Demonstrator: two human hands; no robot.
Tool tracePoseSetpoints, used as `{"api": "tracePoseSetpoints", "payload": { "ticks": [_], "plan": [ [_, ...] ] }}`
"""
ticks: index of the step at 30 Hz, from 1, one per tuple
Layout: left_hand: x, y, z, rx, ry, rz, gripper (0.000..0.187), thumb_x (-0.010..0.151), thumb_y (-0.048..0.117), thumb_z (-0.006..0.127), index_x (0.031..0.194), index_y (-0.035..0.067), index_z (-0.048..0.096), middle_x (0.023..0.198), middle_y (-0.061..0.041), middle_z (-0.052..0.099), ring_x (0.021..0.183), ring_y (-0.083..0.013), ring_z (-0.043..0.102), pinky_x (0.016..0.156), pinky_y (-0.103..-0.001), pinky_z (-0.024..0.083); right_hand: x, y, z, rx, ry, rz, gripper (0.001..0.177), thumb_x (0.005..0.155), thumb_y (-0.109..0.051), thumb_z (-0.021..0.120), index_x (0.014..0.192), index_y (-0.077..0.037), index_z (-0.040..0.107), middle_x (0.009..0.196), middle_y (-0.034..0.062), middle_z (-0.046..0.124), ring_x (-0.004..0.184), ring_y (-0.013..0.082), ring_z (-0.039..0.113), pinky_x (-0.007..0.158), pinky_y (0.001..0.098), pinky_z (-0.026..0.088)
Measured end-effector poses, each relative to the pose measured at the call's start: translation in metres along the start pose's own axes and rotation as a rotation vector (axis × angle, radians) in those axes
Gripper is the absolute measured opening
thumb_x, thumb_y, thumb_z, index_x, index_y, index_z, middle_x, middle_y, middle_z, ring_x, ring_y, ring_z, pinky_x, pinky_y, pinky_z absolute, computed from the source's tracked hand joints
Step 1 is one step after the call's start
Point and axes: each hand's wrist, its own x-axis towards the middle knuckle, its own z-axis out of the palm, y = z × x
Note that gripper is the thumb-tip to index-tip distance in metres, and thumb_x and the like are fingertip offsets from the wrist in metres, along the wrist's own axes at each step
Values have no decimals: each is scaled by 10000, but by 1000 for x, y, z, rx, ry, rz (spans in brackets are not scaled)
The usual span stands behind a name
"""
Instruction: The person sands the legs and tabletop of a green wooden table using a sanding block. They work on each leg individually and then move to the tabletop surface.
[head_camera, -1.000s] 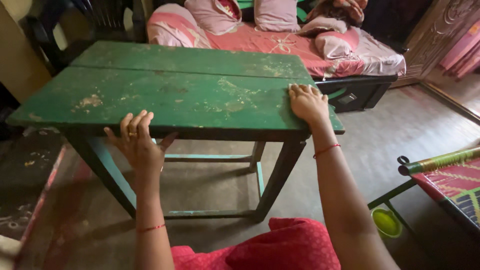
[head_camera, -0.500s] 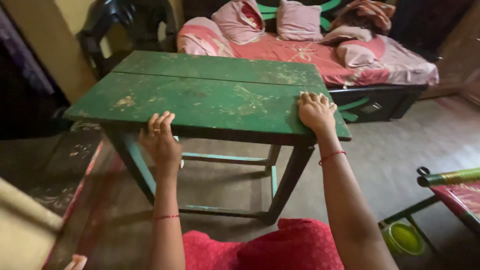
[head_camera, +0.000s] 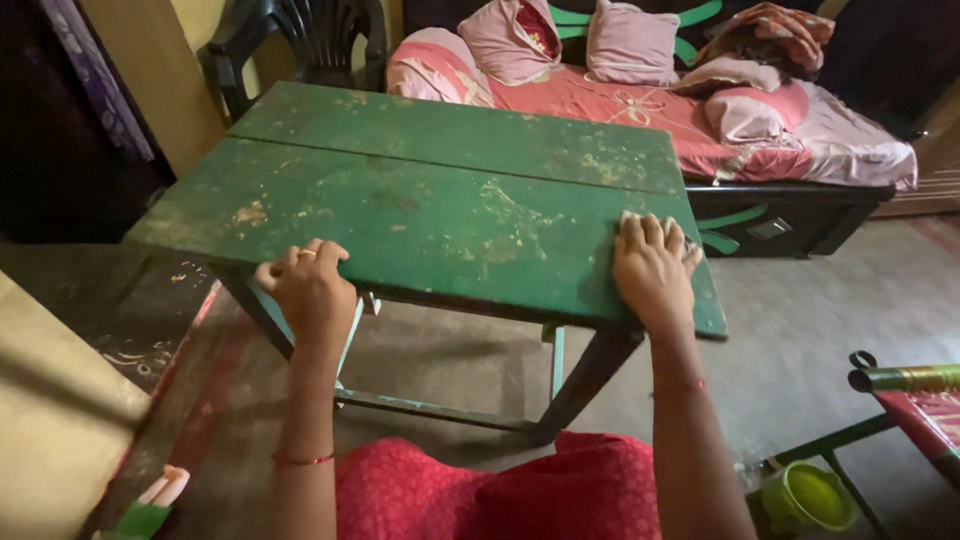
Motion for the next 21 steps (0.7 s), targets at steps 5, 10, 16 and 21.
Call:
{"api": "tracePoseSetpoints", "payload": {
  "ticks": [5,10,16,21],
  "plan": [
    [31,35,-9,-166,56,208,269,832,85,658,1095,86,712,1187,-116,717,1133,-303,650,986,-551,407,-37,-19,-33,11,34,16,444,1056,-320,471,1442,-107,525,1496,152,503,1417,457,395,1082,755,271],
    [84,99,37,-217,-507,458,657,964,516,572,1420,49,501,1555,-170,428,1427,-359,396,1108,-596,336,-69,-35,-60,-24,43,2,465,1064,-299,464,1471,-78,495,1537,173,474,1434,468,378,1116,731,264],
    [144,151,105,-220,-616,462,900,966,710,402,1578,64,270,1668,-157,194,1527,-357,155,1201,-584,130,-98,-48,-84,-18,-11,-7,523,1030,-305,447,1493,-62,448,1560,201,418,1449,477,335,1127,729,227],
    [139,159,111,-177,-486,413,942,951,767,324,1609,95,267,1692,-122,210,1565,-310,164,1228,-630,94,-112,-49,-103,-75,-67,-161,570,1000,-331,433,1499,-57,395,1572,191,379,1467,448,291,1145,705,207]
  ]
}}
